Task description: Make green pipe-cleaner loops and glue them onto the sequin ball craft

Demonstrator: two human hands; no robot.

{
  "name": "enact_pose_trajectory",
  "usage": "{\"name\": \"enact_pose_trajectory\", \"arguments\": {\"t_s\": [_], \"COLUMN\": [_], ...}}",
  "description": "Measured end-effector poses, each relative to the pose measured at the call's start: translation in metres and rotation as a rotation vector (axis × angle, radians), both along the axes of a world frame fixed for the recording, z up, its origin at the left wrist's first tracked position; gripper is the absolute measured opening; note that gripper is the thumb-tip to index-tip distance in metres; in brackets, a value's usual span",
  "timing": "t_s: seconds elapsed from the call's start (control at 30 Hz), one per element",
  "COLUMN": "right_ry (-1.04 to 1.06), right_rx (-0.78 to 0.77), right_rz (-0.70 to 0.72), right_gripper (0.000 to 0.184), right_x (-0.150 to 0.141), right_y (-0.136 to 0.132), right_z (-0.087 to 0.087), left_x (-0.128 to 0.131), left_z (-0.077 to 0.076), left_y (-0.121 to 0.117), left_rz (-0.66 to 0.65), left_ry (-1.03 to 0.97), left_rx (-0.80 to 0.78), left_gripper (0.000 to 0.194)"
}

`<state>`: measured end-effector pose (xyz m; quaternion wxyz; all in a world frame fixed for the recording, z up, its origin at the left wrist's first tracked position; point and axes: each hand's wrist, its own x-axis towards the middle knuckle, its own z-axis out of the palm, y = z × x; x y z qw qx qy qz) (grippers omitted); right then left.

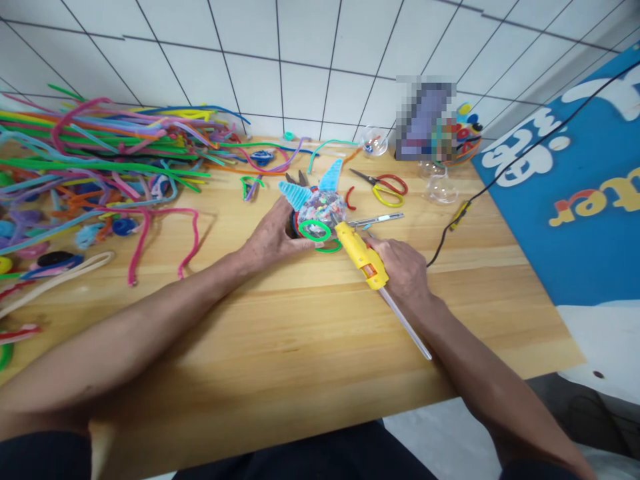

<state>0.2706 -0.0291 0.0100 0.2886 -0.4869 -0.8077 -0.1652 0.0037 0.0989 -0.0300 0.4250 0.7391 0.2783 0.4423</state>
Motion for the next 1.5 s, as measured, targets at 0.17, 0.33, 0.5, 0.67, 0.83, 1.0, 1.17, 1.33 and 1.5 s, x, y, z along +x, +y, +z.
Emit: {"name": "enact_pose_trajectory", "arguments": {"t_s": [0.17, 0.33, 0.5, 0.67, 0.83, 1.0, 1.17, 1.33, 1.5], "right_ry": [-0.006, 0.035, 0.045, 0.041, 0.029, 0.021, 0.011, 0.0, -0.01], "right_rx": [-0.011, 0.007, -0.002, -0.031, -0.07, -0.055, -0.038, -0.052, -0.039], "right_rz": [-0.025, 0.01, 0.024, 0.016, -0.006, -0.029, -0.013, -0.009, -0.016], "right_gripper": [0.03, 0.027, 0.028, 0.028, 0.028, 0.029, 0.029, 0.029, 0.028], "right_x": [-0.0019, -0.0012, 0.004, 0.0066, 0.0033, 0.0017, 0.0048, 0.0047, 0.0011], "right_y": [0.0014, 0.003, -0.0007, -0.0025, -0.0007, -0.0011, -0.0044, -0.0037, -0.0017], "right_z": [0.0005, 0.0025, 0.0003, -0.0022, -0.0022, -0.0012, 0.0002, -0.0003, 0.0015], "left_x": [-0.0009, 0.0011, -0.0004, -0.0005, 0.0027, 0.0028, 0.0001, 0.002, 0.0025], "left_z": [0.0018, 0.005, 0.0009, -0.0009, 0.0019, 0.0043, 0.0052, 0.0011, 0.0003], "left_y": [0.0002, -0.0003, 0.0021, 0.0032, 0.0004, -0.0009, 0.0, -0.0011, -0.001], "left_rz": [0.005, 0.003, 0.014, 0.004, -0.006, 0.001, 0.004, 0.007, 0.01], "left_ry": [0.024, 0.028, 0.063, 0.04, 0.001, 0.002, 0.057, 0.002, 0.003], "left_rx": [0.001, -0.009, 0.02, 0.005, -0.009, -0.017, -0.013, -0.038, -0.016], "left_gripper": [0.09, 0.095, 0.093, 0.094, 0.091, 0.096, 0.093, 0.093, 0.095]}}
